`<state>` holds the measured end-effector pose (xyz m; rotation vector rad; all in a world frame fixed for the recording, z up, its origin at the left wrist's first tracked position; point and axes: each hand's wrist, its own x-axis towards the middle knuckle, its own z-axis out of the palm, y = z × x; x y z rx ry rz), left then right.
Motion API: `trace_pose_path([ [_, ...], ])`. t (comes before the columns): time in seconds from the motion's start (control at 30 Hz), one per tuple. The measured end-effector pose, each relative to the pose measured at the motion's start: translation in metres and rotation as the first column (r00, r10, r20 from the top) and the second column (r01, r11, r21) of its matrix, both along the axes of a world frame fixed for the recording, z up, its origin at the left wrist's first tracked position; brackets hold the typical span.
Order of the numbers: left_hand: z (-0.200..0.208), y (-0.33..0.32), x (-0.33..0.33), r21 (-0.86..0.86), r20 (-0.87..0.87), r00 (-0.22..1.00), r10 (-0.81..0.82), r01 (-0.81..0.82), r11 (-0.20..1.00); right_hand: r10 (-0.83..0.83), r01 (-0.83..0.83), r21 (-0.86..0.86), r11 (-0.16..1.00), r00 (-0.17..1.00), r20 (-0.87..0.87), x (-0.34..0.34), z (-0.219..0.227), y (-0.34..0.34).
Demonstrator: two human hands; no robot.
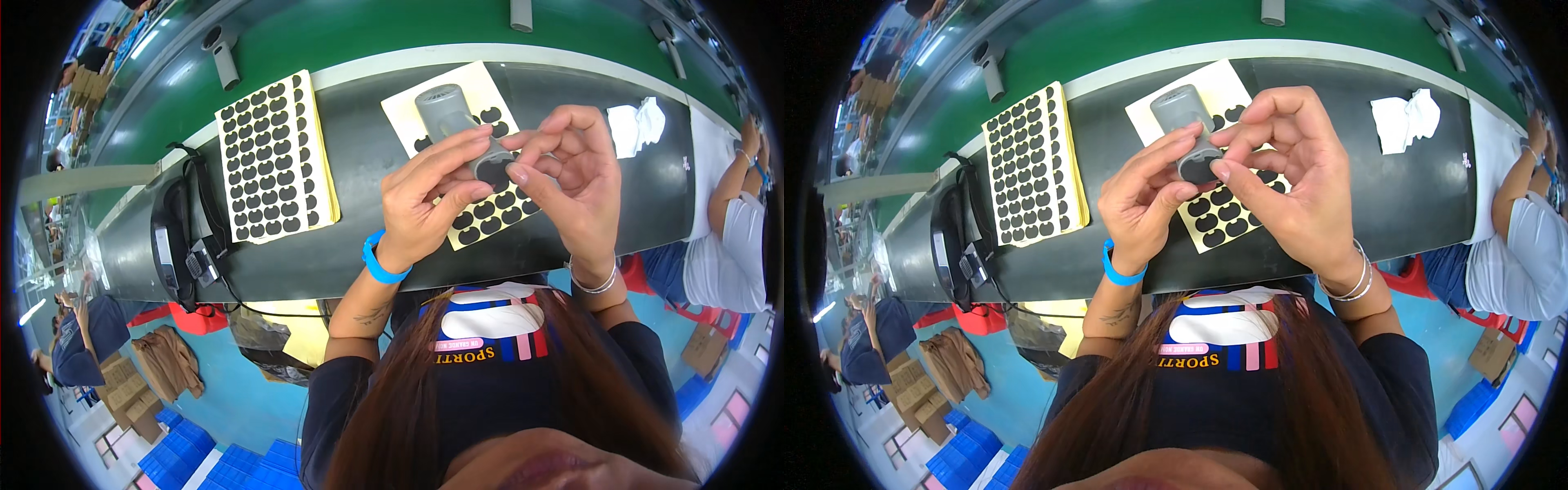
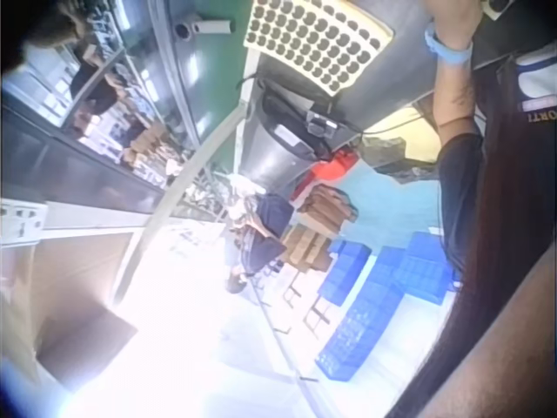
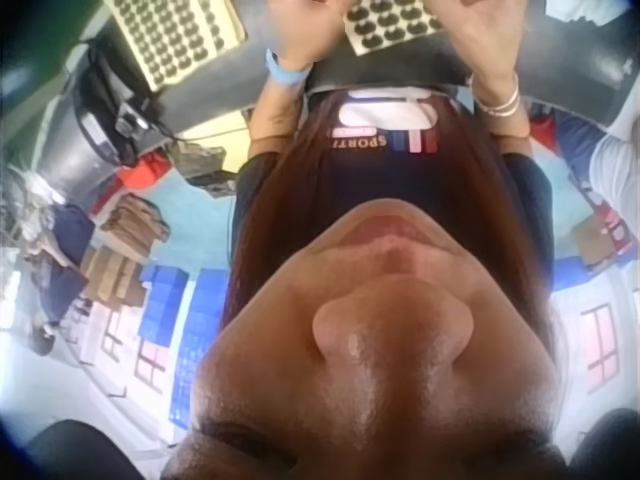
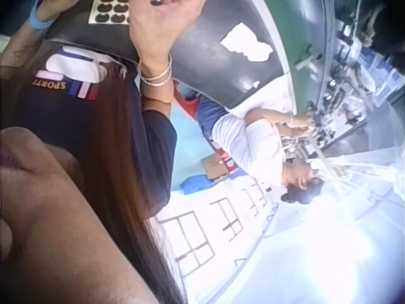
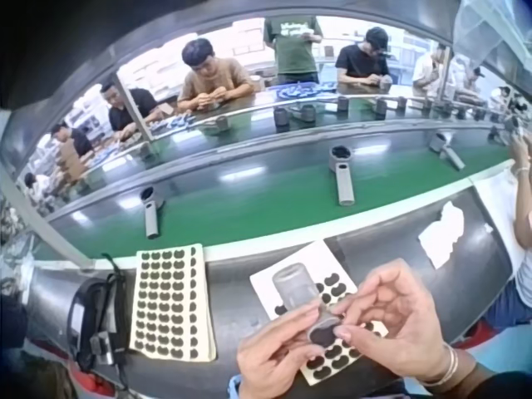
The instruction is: Cleaning and assembling small cylindrical electronic components at a manual assembly station.
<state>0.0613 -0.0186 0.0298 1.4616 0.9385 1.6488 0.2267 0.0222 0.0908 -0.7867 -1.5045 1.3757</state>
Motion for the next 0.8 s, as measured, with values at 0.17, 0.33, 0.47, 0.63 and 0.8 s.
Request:
trace_pose_path([
  [0.17, 0.002, 0.0, 0.0, -0.006, -0.024, 1.0, 0.003, -0.003, 1.0, -0.013, 0.013, 0.021, 1.0, 1.0, 0.024, 0.0, 0.0, -0.001],
  [0.33, 0.005, -0.001, 0.002, 0.001, -0.023, 1.0, 0.009, -0.009, 1.0, -0.03, 0.028, 0.048, 0.998, 0.999, 0.043, 0.001, 0.0, -0.002],
  [0.47, 0.002, -0.002, 0.004, 0.0, -0.011, 0.999, 0.03, -0.03, 1.0, -0.027, 0.022, 0.032, 0.999, 0.99, 0.136, 0.002, 0.008, -0.006],
  [0.63, 0.003, -0.001, 0.008, 0.037, -0.055, 0.996, 0.068, -0.066, 0.997, -0.085, 0.045, 0.154, 0.987, 0.961, 0.264, 0.007, 0.006, -0.008],
  [0.8, 0.003, -0.003, 0.009, 0.025, -0.066, 0.995, 0.068, -0.067, 0.997, -0.167, 0.075, 0.281, 0.957, 0.932, 0.32, 0.007, 0.004, -0.01],
])
